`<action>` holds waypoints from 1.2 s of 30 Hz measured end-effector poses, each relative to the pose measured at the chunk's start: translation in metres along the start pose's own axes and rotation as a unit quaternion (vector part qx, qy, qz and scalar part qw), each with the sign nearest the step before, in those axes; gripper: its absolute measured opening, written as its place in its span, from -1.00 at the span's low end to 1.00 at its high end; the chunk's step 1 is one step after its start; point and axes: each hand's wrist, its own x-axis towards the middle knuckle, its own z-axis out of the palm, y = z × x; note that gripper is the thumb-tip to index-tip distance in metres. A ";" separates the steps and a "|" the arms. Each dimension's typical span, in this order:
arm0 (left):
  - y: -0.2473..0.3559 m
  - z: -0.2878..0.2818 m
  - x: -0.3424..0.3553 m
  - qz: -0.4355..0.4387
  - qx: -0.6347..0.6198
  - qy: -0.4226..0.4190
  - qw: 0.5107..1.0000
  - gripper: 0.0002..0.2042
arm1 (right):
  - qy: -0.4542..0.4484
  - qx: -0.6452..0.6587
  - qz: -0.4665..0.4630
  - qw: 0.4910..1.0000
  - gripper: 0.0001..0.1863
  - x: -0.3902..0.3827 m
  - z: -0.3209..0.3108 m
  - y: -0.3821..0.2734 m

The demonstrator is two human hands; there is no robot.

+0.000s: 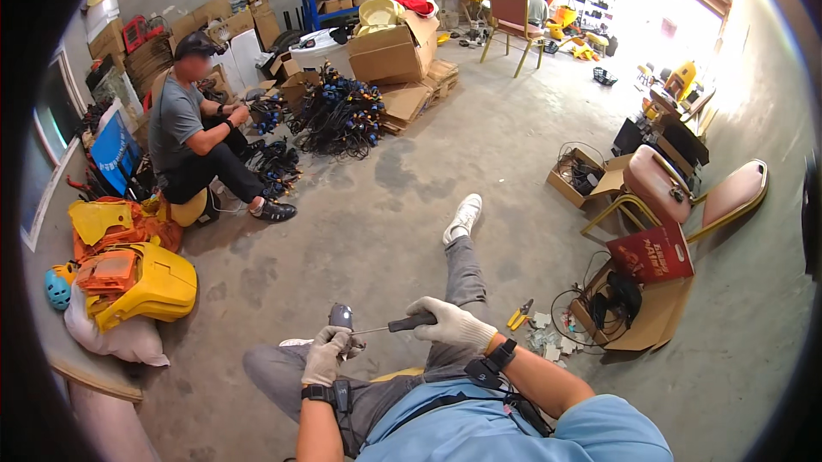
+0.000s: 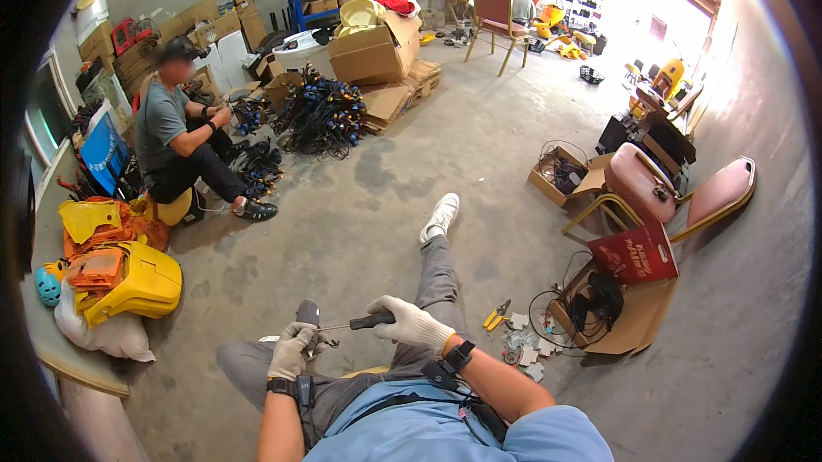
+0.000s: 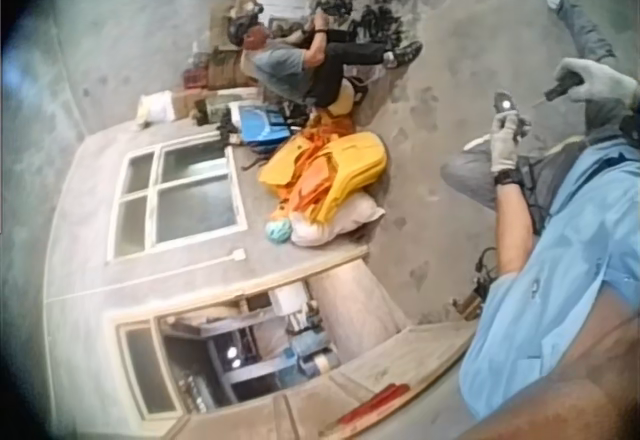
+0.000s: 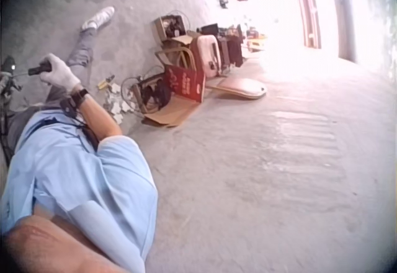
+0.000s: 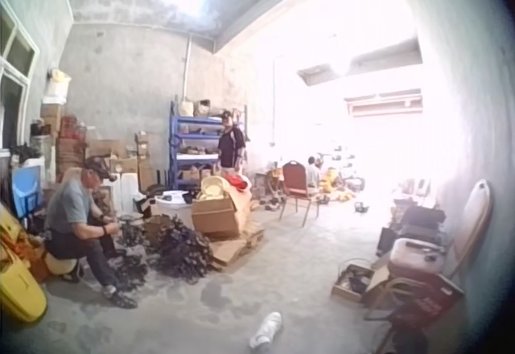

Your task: The person holds a black electronic component and uses a screwdriver to tighten or loosen a screw, occasionally turning the object to work on different sides.

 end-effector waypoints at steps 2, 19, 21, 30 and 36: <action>-0.001 -0.001 0.001 0.007 -0.007 -0.011 1.000 -0.93 | 0.006 -0.015 -0.005 1.000 -0.45 0.000 0.001 0.001; -0.007 -0.006 0.006 0.003 -0.006 -0.010 1.000 -0.92 | -0.016 0.059 0.095 0.994 -0.49 -0.004 0.001 -0.014; -0.006 -0.006 0.005 0.008 -0.010 -0.016 1.000 -0.91 | -0.012 0.054 0.066 0.996 -0.47 -0.004 0.001 -0.014; -0.006 -0.005 0.005 0.012 -0.012 -0.001 1.000 -0.90 | -0.017 0.076 0.116 0.990 -0.47 -0.006 0.000 -0.027; -0.005 -0.003 0.004 0.012 -0.031 0.014 0.999 -0.88 | -0.025 0.048 0.134 0.990 -0.46 -0.006 0.005 -0.027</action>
